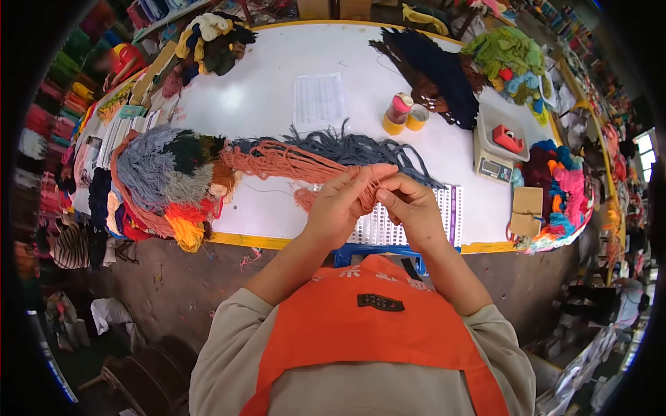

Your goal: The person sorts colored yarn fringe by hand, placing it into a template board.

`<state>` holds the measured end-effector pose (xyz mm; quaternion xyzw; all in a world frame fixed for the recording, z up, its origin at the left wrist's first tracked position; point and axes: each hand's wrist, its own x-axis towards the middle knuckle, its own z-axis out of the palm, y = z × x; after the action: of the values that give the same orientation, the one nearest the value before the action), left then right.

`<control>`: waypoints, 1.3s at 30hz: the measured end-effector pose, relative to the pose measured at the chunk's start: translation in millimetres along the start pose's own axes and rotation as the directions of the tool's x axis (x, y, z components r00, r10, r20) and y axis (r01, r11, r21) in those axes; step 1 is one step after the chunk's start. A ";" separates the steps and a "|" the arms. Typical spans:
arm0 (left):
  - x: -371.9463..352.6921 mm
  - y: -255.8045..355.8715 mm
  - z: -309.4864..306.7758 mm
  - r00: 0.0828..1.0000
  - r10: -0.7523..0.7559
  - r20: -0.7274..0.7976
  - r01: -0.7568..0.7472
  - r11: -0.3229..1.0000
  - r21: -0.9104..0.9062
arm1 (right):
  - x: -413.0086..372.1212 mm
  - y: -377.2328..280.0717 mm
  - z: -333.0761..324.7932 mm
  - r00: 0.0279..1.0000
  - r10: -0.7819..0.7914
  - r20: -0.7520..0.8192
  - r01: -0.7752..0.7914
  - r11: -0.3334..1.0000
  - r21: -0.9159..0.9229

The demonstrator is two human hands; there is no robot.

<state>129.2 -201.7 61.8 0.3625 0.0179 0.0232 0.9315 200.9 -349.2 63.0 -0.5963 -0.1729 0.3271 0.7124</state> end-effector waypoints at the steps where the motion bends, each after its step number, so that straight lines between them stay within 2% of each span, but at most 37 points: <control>1: -0.4 0.8 2.7 1.000 -0.010 -0.013 0.010 1.000 -0.011 | -0.2 1.1 0.2 1.000 0.001 -0.008 -0.001 1.000 0.005; 2: -0.4 -0.2 2.1 1.000 -0.012 -0.014 0.012 1.000 -0.011 | -0.6 2.2 0.1 1.000 0.003 -0.016 -0.003 1.000 0.011; 4: 0.4 -3.1 -0.7 0.997 0.039 -0.065 -0.028 0.985 0.169 | -0.8 4.7 -1.7 0.999 0.024 -0.022 -0.022 0.998 0.065; 7: 0.9 -6.0 -4.6 0.995 0.047 -0.091 -0.027 0.977 0.212 | -0.7 6.1 -2.7 0.998 0.053 -0.027 -0.049 0.991 0.125; 18: 0.8 -17.7 -9.3 0.989 0.111 -0.096 -0.093 0.981 0.169 | -4.0 4.9 -5.7 0.995 0.104 0.002 -0.102 0.978 0.182; 20: 0.5 -19.3 -11.5 0.987 0.130 -0.091 -0.113 0.978 0.178 | -4.5 4.9 -6.1 0.993 0.117 0.023 -0.119 0.958 0.262; 24: -1.8 -18.6 -11.2 0.990 0.072 -0.120 -0.066 0.996 0.052 | -5.4 7.3 -9.2 0.993 0.107 0.046 -0.115 0.951 0.286; 26: -3.1 -16.8 -9.0 0.991 0.056 -0.120 -0.057 0.998 -0.004 | -5.5 3.4 -9.9 0.990 0.139 0.016 -0.132 0.891 0.435; 28: -4.6 -13.7 -4.8 0.997 0.036 -0.071 -0.039 0.998 -0.045 | -5.7 5.0 -13.2 0.991 0.132 0.024 -0.130 0.896 0.424; 32: -5.2 -17.9 -4.1 0.997 0.054 -0.049 -0.056 0.998 -0.031 | -8.7 7.1 -13.7 0.992 0.127 0.012 -0.121 0.908 0.400; 36: -5.7 -20.4 -2.2 0.999 0.002 -0.041 -0.002 1.000 -0.013 | -10.9 10.3 -14.8 0.995 0.104 0.003 -0.098 0.923 0.373; 38: -6.1 -23.9 -0.1 0.999 -0.031 -0.028 0.031 1.000 0.003 | -13.4 8.7 -11.0 0.995 0.089 -0.055 -0.082 0.988 0.130; 39: -6.1 -27.6 2.6 0.998 -0.011 -0.054 0.016 0.996 0.087 | -14.1 9.5 -9.5 0.994 0.090 -0.059 -0.081 0.988 0.132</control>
<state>124.1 -224.1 45.2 0.4022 0.0462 0.0257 0.9140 194.3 -365.0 53.7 -0.5659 -0.1026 0.3485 0.7402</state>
